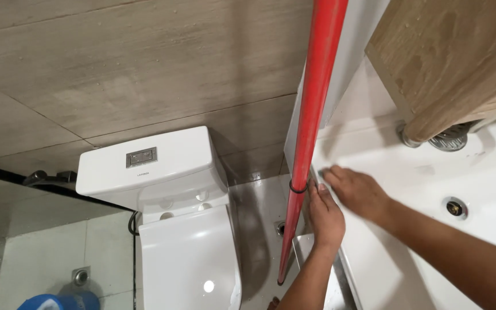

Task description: Scrubbing and cleaning a bathroom sink and surrounding counter area using a sponge and cleaning agent.

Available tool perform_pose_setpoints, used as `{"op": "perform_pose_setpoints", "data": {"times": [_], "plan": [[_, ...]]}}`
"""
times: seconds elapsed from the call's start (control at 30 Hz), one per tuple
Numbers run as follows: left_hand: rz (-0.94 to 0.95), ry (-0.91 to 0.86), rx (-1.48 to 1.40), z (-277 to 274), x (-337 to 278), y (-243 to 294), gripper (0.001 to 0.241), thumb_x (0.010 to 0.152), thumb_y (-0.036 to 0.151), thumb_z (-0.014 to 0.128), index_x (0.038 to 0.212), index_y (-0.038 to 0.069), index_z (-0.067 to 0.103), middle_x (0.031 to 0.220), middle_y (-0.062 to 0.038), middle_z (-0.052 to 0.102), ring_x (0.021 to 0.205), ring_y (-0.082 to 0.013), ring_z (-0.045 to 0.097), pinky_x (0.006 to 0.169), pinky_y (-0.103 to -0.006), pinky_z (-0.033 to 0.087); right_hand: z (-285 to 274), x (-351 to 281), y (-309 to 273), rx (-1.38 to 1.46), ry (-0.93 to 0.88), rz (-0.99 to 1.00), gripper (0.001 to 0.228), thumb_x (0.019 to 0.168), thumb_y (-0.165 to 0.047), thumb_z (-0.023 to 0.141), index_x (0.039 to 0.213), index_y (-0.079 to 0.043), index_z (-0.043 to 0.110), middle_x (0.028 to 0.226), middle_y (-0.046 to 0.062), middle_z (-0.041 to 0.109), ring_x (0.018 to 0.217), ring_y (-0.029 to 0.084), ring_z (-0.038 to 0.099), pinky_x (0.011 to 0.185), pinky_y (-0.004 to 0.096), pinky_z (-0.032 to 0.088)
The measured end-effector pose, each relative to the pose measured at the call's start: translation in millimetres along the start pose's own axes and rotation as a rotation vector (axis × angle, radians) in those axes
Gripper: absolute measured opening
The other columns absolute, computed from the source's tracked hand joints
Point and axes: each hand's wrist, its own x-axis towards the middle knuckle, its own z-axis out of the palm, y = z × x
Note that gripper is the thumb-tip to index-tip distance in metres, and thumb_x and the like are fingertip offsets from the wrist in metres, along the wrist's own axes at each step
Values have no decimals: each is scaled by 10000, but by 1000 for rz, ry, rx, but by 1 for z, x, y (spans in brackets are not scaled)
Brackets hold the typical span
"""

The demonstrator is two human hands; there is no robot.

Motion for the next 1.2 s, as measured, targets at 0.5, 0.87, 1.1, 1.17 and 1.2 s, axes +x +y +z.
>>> {"op": "perform_pose_setpoints", "data": {"times": [0.5,0.87,1.1,1.17,1.2], "plan": [[-91,-59,-9,-10,-7,13,572,1077,319,332,1491,-73,380,1502,-285,471,1417,-394,453,1179,-413,342,-26,4,-15,-15,21,-14,367,807,-164,630,1142,-23,578,1110,186,650,763,332,722,598,410,591],[-84,-65,-92,-9,-5,27,523,1053,290,348,1459,-22,453,1400,-246,592,1309,-365,589,1088,-410,453,-41,15,-5,106,-16,224,277,892,-236,665,1146,-129,696,908,93,663,793,299,685,641,440,565],[-35,-5,38,-3,-1,1,531,1077,287,393,1475,-64,412,1463,-285,525,1366,-398,508,1136,-422,384,28,65,69,372,66,320,55,814,-152,736,838,-103,733,869,86,742,818,276,692,777,420,554],[-81,-19,74,-8,-5,3,522,1081,292,399,1455,-70,430,1469,-282,522,1368,-394,509,1140,-423,377,37,62,63,584,-50,495,87,831,-155,736,861,-75,720,844,101,745,787,250,714,765,384,566],[-93,-25,14,-12,-8,12,532,1071,293,393,1464,-66,417,1464,-282,523,1364,-391,519,1136,-416,394,50,55,64,585,-48,507,68,830,-141,722,862,-80,718,840,99,747,782,239,709,761,379,562]]}}
